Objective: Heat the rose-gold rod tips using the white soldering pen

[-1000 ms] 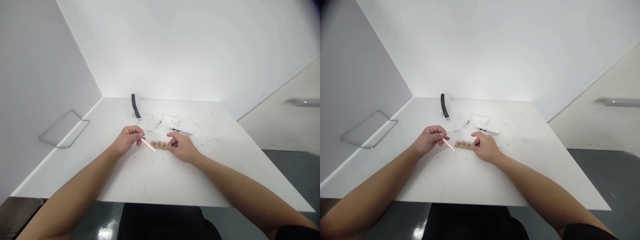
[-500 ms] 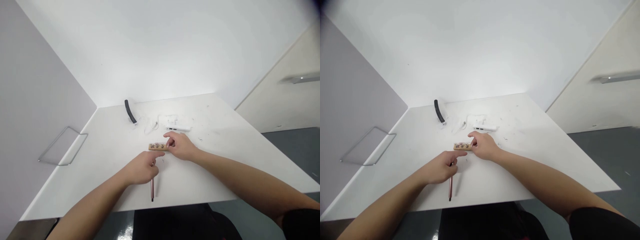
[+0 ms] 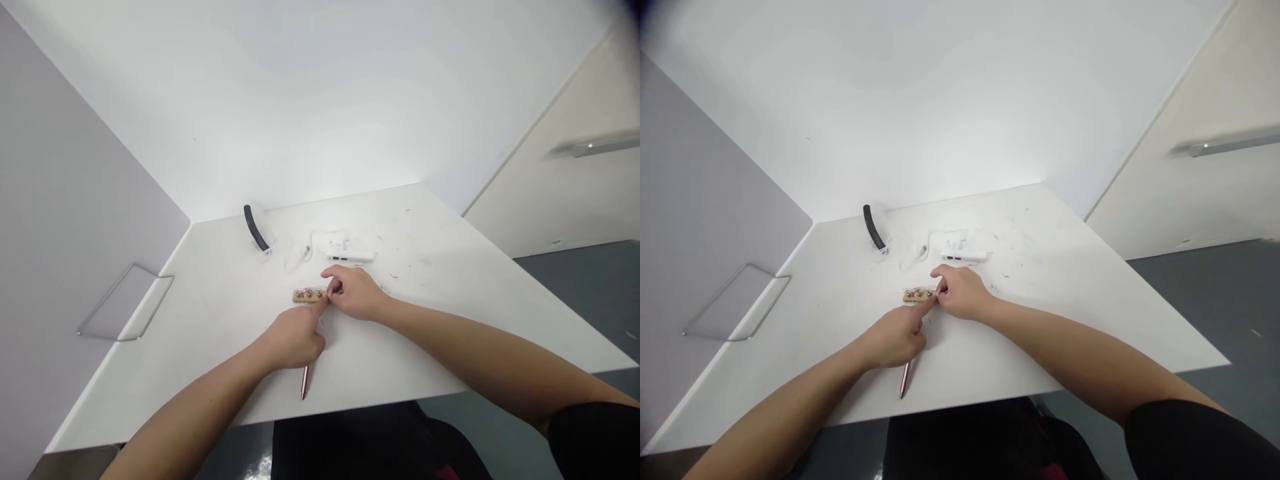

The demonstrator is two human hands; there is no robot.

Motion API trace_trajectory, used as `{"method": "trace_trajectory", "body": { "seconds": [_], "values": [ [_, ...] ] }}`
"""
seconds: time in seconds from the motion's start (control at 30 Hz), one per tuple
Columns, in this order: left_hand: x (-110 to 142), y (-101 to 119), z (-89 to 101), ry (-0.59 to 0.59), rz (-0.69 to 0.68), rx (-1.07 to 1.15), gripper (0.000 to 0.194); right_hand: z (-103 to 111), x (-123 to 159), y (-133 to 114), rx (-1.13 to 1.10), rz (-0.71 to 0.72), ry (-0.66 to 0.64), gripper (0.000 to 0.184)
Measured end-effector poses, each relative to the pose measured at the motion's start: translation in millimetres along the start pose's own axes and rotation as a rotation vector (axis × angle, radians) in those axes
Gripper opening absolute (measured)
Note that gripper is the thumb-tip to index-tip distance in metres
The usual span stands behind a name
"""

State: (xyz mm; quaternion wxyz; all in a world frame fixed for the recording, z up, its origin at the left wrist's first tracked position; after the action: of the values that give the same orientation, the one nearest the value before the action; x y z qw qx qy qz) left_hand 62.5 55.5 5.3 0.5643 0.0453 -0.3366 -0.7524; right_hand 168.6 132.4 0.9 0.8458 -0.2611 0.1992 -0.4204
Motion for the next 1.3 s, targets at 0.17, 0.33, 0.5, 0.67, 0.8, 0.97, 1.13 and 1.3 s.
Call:
{"method": "trace_trajectory", "body": {
  "seconds": [0.17, 0.33, 0.5, 0.67, 0.8, 0.97, 1.13, 1.3],
  "values": [
    [0, 3, -1.0, -0.028, 0.007, -0.054, 0.082, 0, -2, 2, -0.030, -0.057, 0.004, 0.039],
    [0, 0, -4.6, -0.042, 0.008, -0.097, 0.082, -2, -6, 6, -0.160, -0.146, -0.016, 0.040],
    [2, -1, -0.7, -0.026, -0.018, 0.048, 0.077, -1, -7, 11, -0.370, -0.225, -0.047, 0.040],
    [7, -5, 5.9, -0.018, -0.022, 0.330, 0.068, 5, -6, 13, -0.595, -0.300, -0.018, 0.033],
    [12, -17, 10.9, -0.013, 0.050, 0.576, 0.048, 14, -5, 17, -0.710, -0.318, 0.051, 0.029],
    [16, -37, 30.1, 0.091, 0.071, 1.075, 0.029, 34, -3, 17, -0.843, -0.242, 0.166, 0.021],
    [22, -53, 57.1, 0.465, -0.049, 1.336, 0.013, 45, 13, 6, -1.083, -0.240, 0.222, 0.018],
    [35, -43, 58.0, 0.699, -0.159, 1.247, 0.013, 33, 30, -13, -1.387, -0.260, 0.186, 0.017]
  ]
}}
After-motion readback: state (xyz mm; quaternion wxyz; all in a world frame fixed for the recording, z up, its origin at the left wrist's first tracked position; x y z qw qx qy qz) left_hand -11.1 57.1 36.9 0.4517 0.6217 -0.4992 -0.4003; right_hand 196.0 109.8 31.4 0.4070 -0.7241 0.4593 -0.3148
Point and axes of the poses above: each hand's wrist, its own x-axis away from the middle knuckle, its own z-axis out of the back of the hand, y = z × x, the point moved 6 cm from there along -x, towards the middle knuckle, and after that the axes turned 10 degrees about x, right-handed, at the moved point
